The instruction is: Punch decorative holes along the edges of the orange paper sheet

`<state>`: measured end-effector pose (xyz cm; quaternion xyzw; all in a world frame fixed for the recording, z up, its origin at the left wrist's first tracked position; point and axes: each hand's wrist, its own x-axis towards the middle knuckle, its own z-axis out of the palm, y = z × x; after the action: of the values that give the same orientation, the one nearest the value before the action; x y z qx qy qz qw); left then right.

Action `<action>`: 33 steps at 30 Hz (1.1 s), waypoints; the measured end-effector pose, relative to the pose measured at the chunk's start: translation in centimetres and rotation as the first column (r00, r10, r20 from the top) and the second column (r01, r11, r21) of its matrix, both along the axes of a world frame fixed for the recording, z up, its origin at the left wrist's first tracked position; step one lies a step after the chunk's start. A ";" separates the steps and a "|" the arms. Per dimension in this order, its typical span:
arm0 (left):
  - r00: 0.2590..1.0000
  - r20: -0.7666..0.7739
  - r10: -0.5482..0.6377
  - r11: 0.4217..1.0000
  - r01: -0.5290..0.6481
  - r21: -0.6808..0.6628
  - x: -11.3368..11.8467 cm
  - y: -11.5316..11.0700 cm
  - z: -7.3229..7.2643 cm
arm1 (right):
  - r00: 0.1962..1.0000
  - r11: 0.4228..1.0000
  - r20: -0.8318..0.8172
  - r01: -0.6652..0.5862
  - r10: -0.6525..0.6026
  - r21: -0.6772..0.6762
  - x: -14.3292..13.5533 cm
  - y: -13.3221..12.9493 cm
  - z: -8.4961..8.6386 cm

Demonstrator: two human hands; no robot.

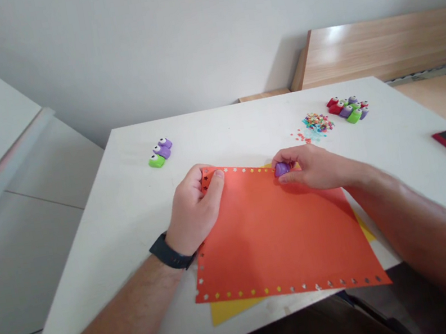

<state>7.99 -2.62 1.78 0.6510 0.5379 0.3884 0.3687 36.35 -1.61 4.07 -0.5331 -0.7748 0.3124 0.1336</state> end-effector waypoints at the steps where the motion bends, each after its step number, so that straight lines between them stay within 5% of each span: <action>1: 1.000 0.003 -0.006 1.000 0.006 0.000 0.0 0.0 0.0 | 1.000 1.000 0.002 -0.002 0.002 0.004 -0.1 0.0 0.0; 33: 1.000 -0.008 0.001 1.000 0.000 0.016 -0.2 0.2 0.0 | 0.999 0.997 0.016 0.028 -0.029 0.075 -0.4 0.0 -0.6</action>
<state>7.77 -2.43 1.82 0.6554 0.5362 0.3904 0.3613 35.98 -1.59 3.51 -0.5413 -0.7794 0.2769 0.1513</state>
